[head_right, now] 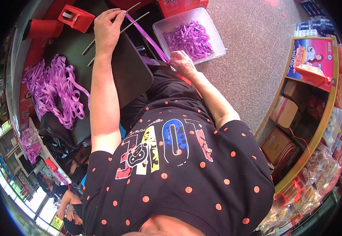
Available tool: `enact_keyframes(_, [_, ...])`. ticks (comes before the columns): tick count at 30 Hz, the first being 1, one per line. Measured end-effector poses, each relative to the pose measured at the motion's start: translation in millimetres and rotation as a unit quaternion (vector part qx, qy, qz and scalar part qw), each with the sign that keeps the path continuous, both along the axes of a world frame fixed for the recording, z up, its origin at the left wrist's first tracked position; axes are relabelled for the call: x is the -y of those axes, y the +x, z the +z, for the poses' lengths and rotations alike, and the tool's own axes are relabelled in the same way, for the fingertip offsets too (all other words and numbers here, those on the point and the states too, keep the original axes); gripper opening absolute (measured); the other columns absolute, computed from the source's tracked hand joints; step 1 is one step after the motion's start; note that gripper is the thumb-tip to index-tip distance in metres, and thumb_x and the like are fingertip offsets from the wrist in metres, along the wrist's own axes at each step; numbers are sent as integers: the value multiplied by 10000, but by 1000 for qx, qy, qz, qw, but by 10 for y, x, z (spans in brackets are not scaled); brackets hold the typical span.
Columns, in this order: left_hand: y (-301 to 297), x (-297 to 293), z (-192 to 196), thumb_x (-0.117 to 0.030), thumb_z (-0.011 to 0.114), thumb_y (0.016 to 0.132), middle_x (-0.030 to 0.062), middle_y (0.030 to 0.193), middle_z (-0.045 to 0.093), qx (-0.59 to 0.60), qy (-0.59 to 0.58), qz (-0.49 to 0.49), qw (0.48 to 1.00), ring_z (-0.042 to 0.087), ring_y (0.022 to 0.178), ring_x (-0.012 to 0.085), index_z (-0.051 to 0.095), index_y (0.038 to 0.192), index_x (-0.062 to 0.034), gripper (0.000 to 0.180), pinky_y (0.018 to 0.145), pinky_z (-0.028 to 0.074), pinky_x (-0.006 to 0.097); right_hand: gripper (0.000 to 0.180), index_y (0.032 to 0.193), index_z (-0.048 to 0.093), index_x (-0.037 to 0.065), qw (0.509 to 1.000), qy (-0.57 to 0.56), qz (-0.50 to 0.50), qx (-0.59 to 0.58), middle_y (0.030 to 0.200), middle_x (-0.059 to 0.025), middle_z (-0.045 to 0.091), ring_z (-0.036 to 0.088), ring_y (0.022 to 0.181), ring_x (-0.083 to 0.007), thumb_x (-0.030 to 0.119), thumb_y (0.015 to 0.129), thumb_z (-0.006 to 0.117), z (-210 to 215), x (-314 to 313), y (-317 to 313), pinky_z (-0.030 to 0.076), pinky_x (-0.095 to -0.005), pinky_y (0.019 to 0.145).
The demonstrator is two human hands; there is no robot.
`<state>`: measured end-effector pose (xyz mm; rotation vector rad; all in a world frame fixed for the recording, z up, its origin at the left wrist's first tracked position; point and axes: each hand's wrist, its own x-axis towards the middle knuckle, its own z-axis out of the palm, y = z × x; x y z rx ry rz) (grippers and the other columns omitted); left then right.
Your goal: Making small decorative bows from purple ribbon using metal rods as a guide.
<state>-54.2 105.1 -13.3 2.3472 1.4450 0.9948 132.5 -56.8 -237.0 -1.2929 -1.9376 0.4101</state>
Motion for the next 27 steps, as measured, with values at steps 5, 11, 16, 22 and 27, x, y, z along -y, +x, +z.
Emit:
enact_keyframes(5, [-11, -16, -2, -254, 674, 837, 49, 997, 680, 10, 10, -13, 1000, 578, 991, 242, 726, 930, -70, 213, 888, 440, 336, 169, 862, 688, 164, 993, 79, 37, 77, 1129, 21, 577, 549, 959, -219, 175, 694, 700, 245, 325, 82, 469, -337, 819])
enact_keyframes(11, [-15, -57, -26, -229, 681, 833, 85, 964, 689, 29, 16, -43, 999, 622, 916, 242, 719, 911, -35, 212, 836, 466, 326, 258, 988, 645, 148, 986, 69, 143, 54, 1086, 32, 609, 564, 914, -185, 146, 735, 592, 351, 306, 151, 453, -314, 788])
enact_keyframes(16, [-14, -60, -30, -228, 682, 835, 91, 969, 689, 29, 11, -38, 999, 626, 910, 234, 717, 909, -26, 217, 822, 473, 317, 286, 1038, 637, 151, 988, 50, 131, 71, 985, 29, 639, 571, 894, -177, 138, 754, 603, 344, 216, 81, 453, -320, 782])
enact_keyframes(22, [-18, -56, -30, -222, 682, 835, 95, 974, 687, 33, 10, -42, 999, 628, 907, 231, 715, 911, -21, 218, 818, 475, 316, 301, 1068, 631, 136, 997, 15, 74, 28, 911, -11, 651, 581, 866, -216, 142, 769, 655, 225, 219, 57, 456, -339, 782])
enact_keyframes(27, [-24, -67, -43, -222, 681, 834, 92, 977, 688, 31, 9, -41, 999, 628, 907, 234, 715, 914, -24, 216, 823, 474, 318, 251, 1057, 623, 96, 998, -17, 28, -61, 899, -75, 653, 599, 820, -253, 97, 807, 647, 134, 235, 73, 470, -364, 772])
